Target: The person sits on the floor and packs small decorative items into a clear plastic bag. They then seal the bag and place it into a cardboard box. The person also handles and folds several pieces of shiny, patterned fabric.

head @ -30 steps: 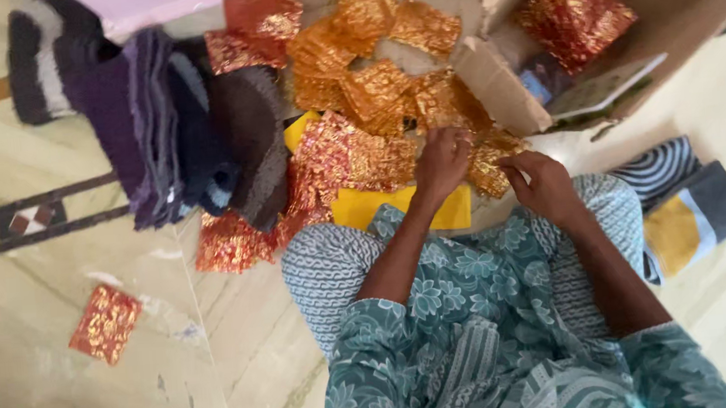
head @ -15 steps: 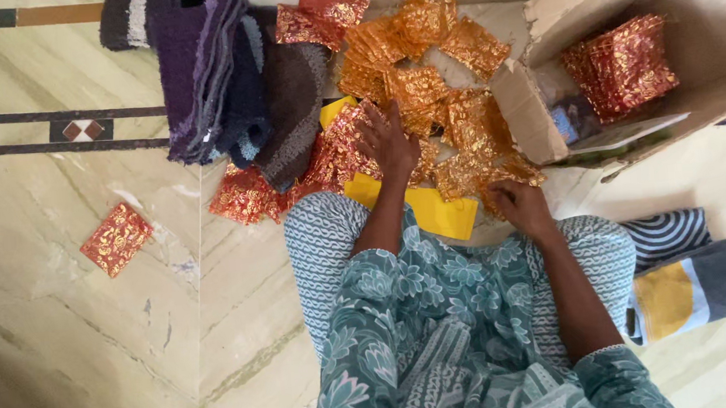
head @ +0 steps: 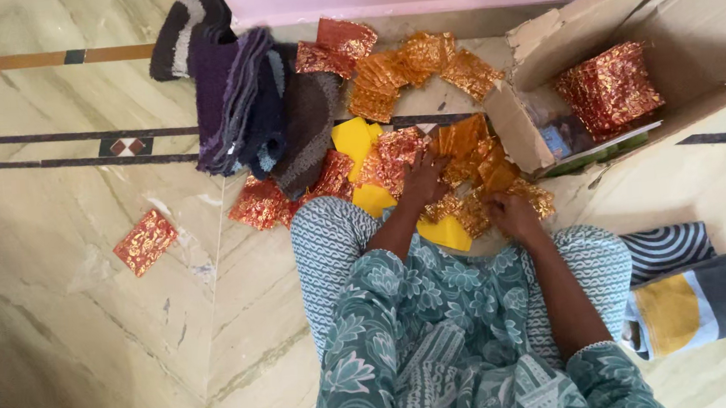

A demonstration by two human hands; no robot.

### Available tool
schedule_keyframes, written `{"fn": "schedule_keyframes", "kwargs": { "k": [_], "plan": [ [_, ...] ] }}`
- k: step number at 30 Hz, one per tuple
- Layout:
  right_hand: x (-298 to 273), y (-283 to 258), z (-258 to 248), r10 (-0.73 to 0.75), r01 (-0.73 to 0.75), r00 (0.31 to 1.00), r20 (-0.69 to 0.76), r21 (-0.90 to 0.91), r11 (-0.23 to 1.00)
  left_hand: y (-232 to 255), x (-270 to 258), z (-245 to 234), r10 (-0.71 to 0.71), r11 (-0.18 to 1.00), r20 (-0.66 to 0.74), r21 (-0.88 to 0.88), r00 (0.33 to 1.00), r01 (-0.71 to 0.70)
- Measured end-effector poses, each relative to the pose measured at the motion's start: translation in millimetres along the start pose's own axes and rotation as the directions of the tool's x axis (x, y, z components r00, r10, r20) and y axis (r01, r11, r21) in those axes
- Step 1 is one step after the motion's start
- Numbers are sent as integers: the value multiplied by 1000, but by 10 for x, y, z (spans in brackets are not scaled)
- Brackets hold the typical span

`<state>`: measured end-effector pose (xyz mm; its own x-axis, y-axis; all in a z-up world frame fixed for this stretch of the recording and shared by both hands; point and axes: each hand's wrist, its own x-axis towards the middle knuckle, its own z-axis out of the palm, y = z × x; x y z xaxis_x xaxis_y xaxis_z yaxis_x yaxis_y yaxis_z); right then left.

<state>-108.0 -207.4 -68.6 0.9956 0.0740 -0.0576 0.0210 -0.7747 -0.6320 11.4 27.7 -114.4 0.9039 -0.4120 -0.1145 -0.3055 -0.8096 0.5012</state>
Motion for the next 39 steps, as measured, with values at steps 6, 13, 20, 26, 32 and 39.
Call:
{"fn": "schedule_keyframes", "kwargs": {
  "k": [6, 13, 20, 26, 32, 39],
  "plan": [
    [40, 63, 12, -82, 85, 991, -107, 23, 996, 3, 203, -307, 206, 962, -222, -134, 953, -239],
    [51, 10, -43, -106, 109, 986, -131, 15, 994, -624, 544, -935, 147, 989, -185, 20, 972, -146],
    [61, -56, -38, 6, -13, 995, -96, -75, 997, -958, 532, -1359, -265, 938, -241, 160, 934, 307],
    [72, -46, -21, -10, 8, 996, -84, -23, 1000, -1090, 868, -1188, 62, 766, -389, 609, 919, 206],
    [78, -64, -21, 0, -4, 997, -81, -51, 999, -1267, 1045, -1116, -225, 946, -129, 208, 966, 249],
    [82, -92, -19, 95, -95, 995, -36, 11, 995, -1108, 1141, -1254, -143, 977, -286, -196, 948, 88]
  ]
}}
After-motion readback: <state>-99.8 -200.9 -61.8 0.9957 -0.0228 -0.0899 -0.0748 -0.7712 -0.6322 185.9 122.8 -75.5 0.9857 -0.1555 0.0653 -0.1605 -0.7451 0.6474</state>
